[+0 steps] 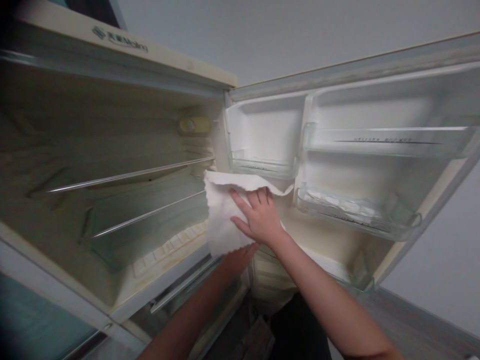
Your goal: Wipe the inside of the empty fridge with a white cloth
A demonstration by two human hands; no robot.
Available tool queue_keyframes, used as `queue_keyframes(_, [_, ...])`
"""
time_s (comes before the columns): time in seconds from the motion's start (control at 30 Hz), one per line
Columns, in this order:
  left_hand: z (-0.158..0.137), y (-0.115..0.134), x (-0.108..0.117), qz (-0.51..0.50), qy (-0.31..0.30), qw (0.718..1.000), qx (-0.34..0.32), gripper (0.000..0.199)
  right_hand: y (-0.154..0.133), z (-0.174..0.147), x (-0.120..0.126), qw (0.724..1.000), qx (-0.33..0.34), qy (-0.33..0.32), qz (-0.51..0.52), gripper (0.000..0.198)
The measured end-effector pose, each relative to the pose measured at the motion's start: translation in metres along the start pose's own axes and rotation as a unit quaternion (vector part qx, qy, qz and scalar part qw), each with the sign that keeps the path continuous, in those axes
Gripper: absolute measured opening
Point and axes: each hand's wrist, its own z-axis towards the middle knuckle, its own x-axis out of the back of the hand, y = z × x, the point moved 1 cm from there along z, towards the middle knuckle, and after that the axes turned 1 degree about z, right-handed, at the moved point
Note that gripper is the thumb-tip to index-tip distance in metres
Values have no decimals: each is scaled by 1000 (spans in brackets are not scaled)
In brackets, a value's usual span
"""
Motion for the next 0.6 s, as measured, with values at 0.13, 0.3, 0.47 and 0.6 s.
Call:
queue_keyframes(0.13, [19, -23, -13, 130, -34, 977, -166, 28, 37, 39, -22, 989, -20, -38, -143, 62])
queue_keyframes(0.3, [16, -38, -17, 248, -24, 943, -221, 41, 67, 49, -22, 971, -66, -75, -219, 62])
queue_keyframes(0.47, [16, -35, -19, 265, -5, 935, -235, 44, 72, 24, -3, 958, -102, -78, -256, 56])
queue_keyframes(0.6, [15, -33, -21, 266, 14, 936, -232, 41, 75, -3, -12, 947, -146, -104, -266, 57])
